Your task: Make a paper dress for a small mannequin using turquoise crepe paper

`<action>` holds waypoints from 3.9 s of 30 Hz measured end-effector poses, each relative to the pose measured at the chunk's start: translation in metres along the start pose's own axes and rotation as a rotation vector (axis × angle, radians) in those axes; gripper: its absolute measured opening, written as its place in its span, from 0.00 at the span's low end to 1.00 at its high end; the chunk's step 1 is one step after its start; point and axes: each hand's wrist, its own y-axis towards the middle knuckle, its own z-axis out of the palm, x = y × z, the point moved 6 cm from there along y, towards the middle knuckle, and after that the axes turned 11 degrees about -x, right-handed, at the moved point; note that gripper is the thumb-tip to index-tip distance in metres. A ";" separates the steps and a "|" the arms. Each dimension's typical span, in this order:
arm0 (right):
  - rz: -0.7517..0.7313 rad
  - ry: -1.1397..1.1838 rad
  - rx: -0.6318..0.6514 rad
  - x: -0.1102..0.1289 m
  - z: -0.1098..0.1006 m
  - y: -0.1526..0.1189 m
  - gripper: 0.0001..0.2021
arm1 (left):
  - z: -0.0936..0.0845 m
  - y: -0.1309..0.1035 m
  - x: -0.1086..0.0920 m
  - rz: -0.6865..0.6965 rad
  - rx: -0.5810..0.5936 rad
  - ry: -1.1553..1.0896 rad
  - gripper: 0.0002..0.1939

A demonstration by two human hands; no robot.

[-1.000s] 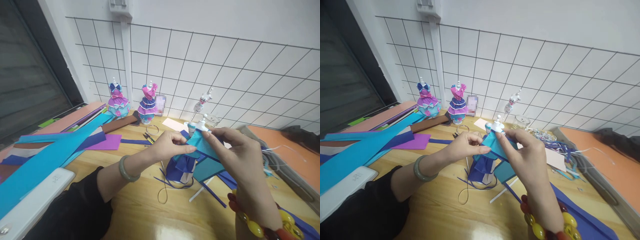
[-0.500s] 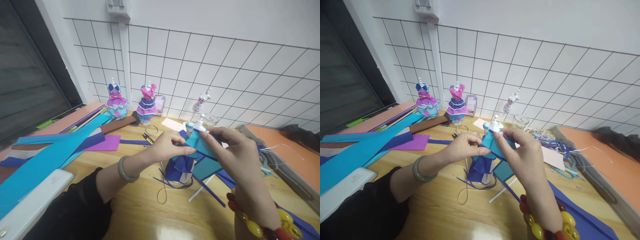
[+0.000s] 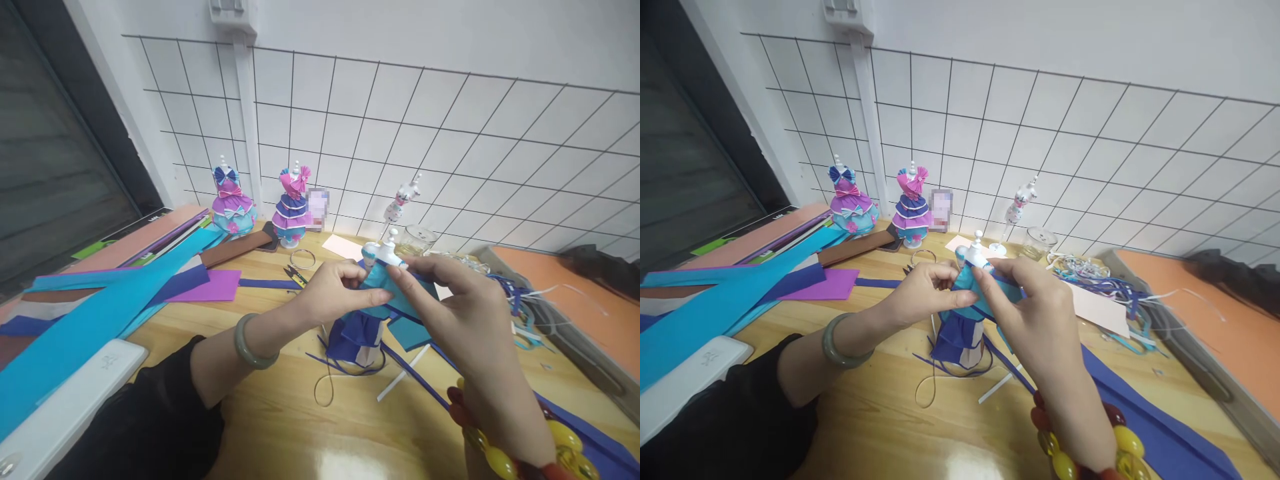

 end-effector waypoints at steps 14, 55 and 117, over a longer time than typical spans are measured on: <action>0.008 -0.017 0.000 -0.001 -0.001 0.001 0.08 | -0.002 0.002 -0.008 0.093 0.041 0.077 0.13; -0.094 0.136 0.152 0.008 0.000 -0.002 0.09 | -0.023 0.004 -0.017 0.240 -0.107 0.010 0.27; 0.087 0.138 0.235 -0.002 -0.006 -0.007 0.16 | -0.029 0.009 -0.018 0.306 -0.075 -0.021 0.22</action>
